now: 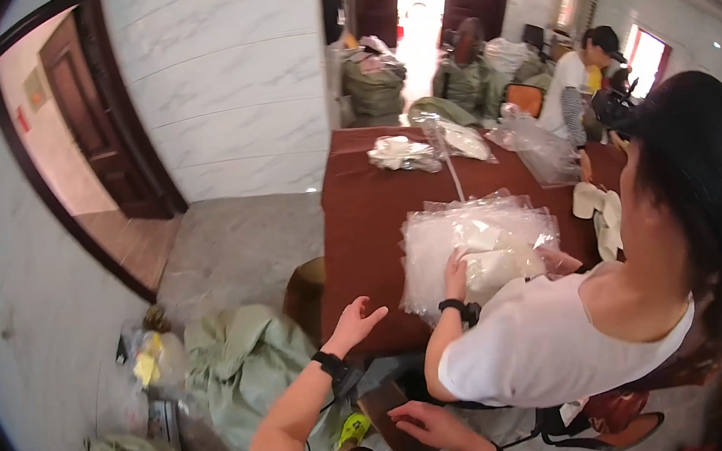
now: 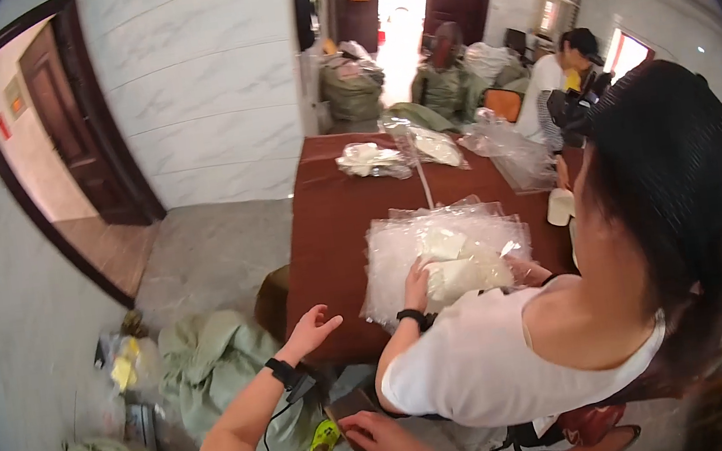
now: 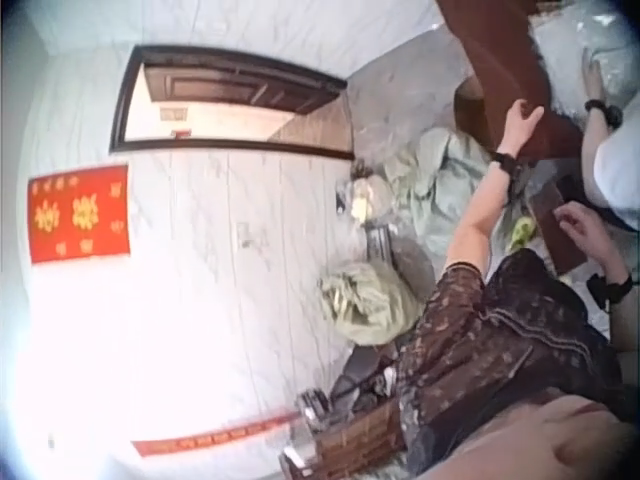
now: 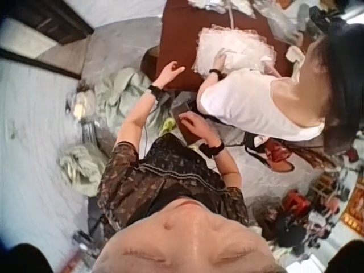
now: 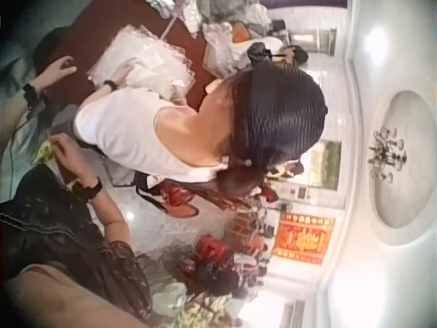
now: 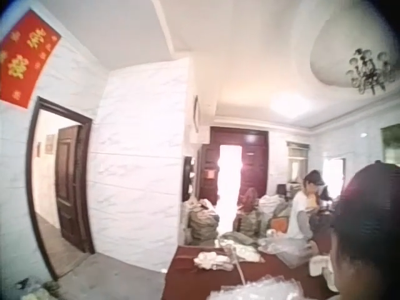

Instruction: Packing finished slippers and sandals into plastic bags and larger sacks in a shoe manufacturing facility finishing area.

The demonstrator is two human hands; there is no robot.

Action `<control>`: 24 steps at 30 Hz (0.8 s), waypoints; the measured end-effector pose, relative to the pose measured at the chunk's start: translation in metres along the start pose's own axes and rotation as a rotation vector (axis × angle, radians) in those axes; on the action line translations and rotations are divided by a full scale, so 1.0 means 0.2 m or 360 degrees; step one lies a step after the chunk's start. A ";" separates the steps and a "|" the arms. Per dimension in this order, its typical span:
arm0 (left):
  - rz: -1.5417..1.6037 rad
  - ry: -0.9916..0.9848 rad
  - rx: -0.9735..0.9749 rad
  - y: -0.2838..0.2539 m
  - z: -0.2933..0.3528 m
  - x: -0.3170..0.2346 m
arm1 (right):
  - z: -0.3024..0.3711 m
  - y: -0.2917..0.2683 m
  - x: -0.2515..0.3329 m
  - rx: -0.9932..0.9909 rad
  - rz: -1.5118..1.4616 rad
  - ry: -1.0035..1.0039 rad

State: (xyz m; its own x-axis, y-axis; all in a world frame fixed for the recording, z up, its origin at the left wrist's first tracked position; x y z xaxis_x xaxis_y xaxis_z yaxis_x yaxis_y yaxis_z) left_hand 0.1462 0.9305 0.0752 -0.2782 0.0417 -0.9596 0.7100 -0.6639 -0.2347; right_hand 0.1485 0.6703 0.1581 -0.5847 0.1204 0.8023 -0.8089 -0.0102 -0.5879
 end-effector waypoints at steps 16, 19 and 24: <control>0.0679 -0.0688 0.0440 0.57 -0.90 0.17 | -0.92 -0.23 -0.20 -0.1299 -0.0465 0.0491; 0.0889 -0.0733 0.0515 0.60 -0.85 -0.02 | -0.93 -0.34 -0.25 -0.1550 -0.0340 0.0546; 0.0933 -0.0805 0.0466 0.66 -0.91 0.06 | -0.93 -0.46 -0.36 -0.1850 -0.0296 0.0684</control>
State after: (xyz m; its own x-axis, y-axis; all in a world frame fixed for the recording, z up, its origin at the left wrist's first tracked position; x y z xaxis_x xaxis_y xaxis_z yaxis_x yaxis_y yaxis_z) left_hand 0.3535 0.9789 0.0037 -0.2220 -0.6664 -0.7118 0.6527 -0.6439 0.3992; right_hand 0.2767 0.8480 0.1345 -0.2234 0.3419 0.9128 -0.2154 0.8960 -0.3883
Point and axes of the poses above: each hand's wrist, its own z-axis away from the middle knuckle, its own y-axis out of the palm, x = y × z, the point moved 7 cm from there along -z, towards the middle knuckle, and after that the axes turned 15 degrees about z, right-handed, at the moved point
